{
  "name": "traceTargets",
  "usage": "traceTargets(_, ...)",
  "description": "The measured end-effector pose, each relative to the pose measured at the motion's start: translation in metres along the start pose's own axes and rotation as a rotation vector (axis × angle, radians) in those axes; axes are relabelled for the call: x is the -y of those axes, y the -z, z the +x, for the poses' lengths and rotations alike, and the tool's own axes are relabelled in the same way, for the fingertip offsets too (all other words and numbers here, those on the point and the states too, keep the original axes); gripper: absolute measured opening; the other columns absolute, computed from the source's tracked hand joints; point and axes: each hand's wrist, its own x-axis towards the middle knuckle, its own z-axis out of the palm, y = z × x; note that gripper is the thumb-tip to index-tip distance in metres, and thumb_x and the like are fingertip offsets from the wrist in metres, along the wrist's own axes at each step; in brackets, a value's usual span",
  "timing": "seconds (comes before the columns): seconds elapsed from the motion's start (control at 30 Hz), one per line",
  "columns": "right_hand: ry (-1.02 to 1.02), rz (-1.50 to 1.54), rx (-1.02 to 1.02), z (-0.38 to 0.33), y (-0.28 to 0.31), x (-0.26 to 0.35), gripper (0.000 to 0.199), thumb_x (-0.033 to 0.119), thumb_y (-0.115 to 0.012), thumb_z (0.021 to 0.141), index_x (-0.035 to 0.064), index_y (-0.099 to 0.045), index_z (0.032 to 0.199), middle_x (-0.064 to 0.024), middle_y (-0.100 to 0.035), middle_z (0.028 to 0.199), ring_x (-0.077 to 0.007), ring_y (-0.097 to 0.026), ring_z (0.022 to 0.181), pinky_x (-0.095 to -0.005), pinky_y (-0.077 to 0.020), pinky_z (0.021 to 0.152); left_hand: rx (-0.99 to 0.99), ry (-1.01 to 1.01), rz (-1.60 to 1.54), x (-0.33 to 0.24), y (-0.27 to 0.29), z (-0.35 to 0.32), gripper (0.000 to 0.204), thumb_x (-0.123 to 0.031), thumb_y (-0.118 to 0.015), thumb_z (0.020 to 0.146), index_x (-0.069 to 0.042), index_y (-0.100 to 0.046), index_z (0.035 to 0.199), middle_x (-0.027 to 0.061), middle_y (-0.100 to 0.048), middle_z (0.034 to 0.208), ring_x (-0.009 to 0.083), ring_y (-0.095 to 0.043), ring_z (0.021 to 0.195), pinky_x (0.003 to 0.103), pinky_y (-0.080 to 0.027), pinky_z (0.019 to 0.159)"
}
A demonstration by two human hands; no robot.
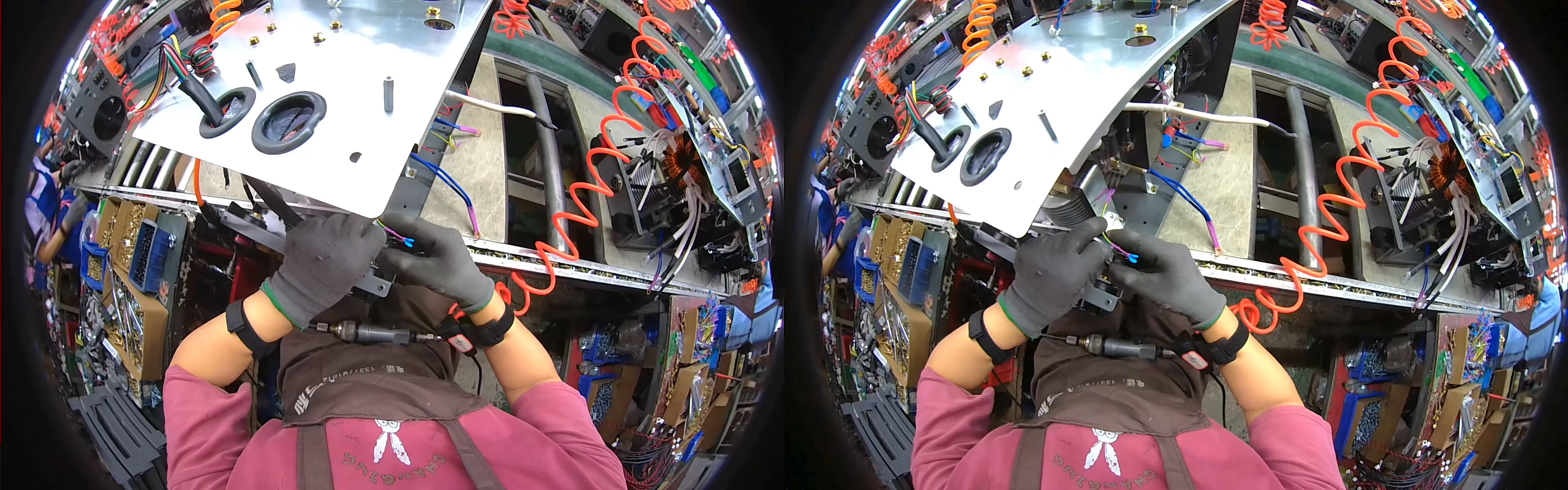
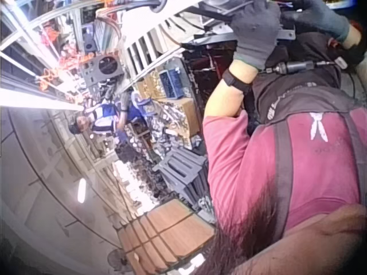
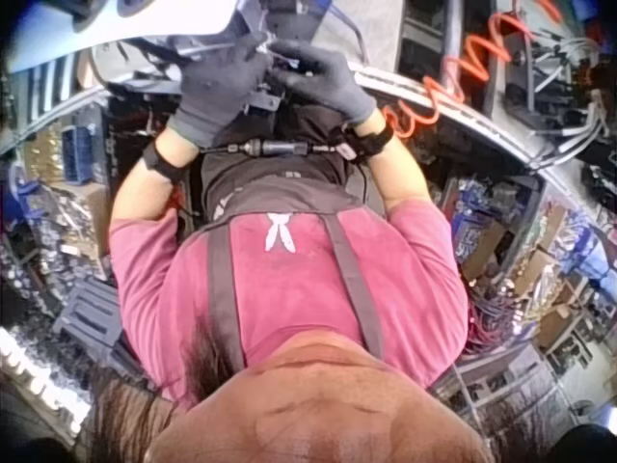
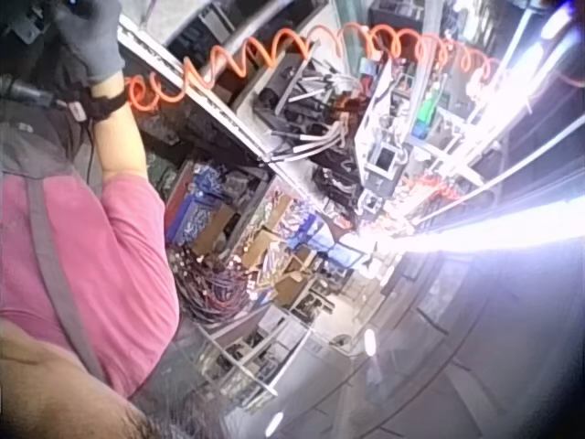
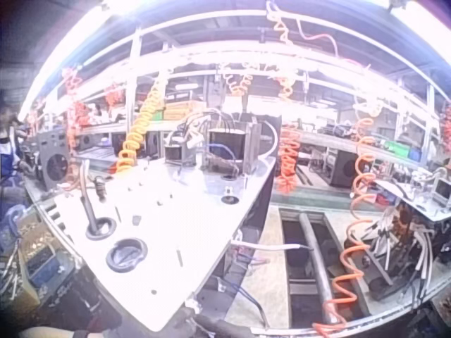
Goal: Wiring and assembling components into a power inverter chassis on an assembly line.
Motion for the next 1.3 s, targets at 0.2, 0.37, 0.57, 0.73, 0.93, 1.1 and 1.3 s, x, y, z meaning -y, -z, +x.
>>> traceTargets(0.2,0.103,-0.217,0.010,0.003,0.002,-0.004,0.042,0.001,-0.069,0.093,0.0021,-0.060,0.134,-0.0049,-0.069,0.114,-0.0083,-0.065,0.100,-0.0261,-0.0560,0.085,-0.004,0.005,-0.041,0.000,0.001,0.000,0.019,-0.018,-0.074,0.078,-0.014,-0.069,0.096,0.0033,-0.066,0.122,0.0214,-0.070,0.077,0.036,-0.055,0.061)
traceTargets(0.37,0.133,-0.179,0.020,0.003,0.003,-0.015,0.043,-0.001,-0.068,0.093,0.0019,-0.060,0.134,-0.0063,-0.069,0.119,-0.0089,-0.063,0.107,-0.0272,-0.0545,0.091,0.016,-0.013,-0.057,0.001,0.004,-0.001,0.018,-0.018,-0.072,0.080,-0.015,-0.069,0.098,0.0033,-0.066,0.122,0.0220,-0.070,0.078,0.036,-0.056,0.063)
traceTargets(0.57,0.136,-0.203,-0.017,0.003,0.001,-0.016,0.041,-0.002,-0.067,0.092,0.0006,-0.061,0.132,-0.0069,-0.069,0.117,-0.0089,-0.064,0.105,-0.0267,-0.0543,0.091,0.007,-0.026,-0.042,0.002,0.004,0.000,0.015,-0.015,-0.068,0.082,-0.015,-0.068,0.097,0.0032,-0.067,0.118,0.0213,-0.070,0.077,0.035,-0.055,0.062)
traceTargets(0.73,0.138,-0.191,-0.005,0.001,0.001,-0.012,0.040,-0.001,-0.069,0.091,0.0004,-0.062,0.131,-0.0070,-0.070,0.114,-0.0081,-0.065,0.102,-0.0260,-0.0552,0.088,-0.008,-0.020,-0.042,0.001,0.002,0.001,0.014,-0.014,-0.067,0.080,-0.013,-0.067,0.095,0.0027,-0.067,0.114,0.0201,-0.069,0.074,0.034,-0.055,0.061)
traceTargets(0.93,0.140,-0.195,-0.036,0.002,-0.001,-0.015,0.042,0.000,-0.070,0.090,0.0005,-0.062,0.132,-0.0057,-0.072,0.110,-0.0071,-0.065,0.097,-0.0255,-0.0567,0.083,-0.041,-0.036,-0.039,0.001,0.003,0.001,0.012,-0.015,-0.067,0.081,-0.014,-0.067,0.093,0.0016,-0.067,0.109,0.0200,-0.069,0.073,0.033,-0.054,0.059)
traceTargets(1.1,0.097,-0.159,-0.012,0.003,0.000,-0.017,0.046,0.000,-0.071,0.090,0.0003,-0.061,0.134,-0.0060,-0.071,0.116,-0.0082,-0.066,0.101,-0.0259,-0.0562,0.087,0.014,-0.041,-0.013,0.001,0.003,0.002,0.013,-0.017,-0.067,0.082,-0.015,-0.067,0.095,0.0009,-0.067,0.108,0.0192,-0.068,0.070,0.033,-0.053,0.057)
traceTargets(1.3,0.072,-0.121,-0.054,0.004,-0.001,-0.017,0.049,-0.002,-0.070,0.089,-0.0022,-0.057,0.137,-0.0091,-0.067,0.124,-0.0116,-0.063,0.111,-0.0287,-0.0535,0.096,-0.009,-0.037,-0.030,0.002,0.001,0.001,0.014,-0.016,-0.068,0.082,-0.016,-0.068,0.096,-0.0005,-0.066,0.111,0.0184,-0.067,0.067,0.033,-0.053,0.056)
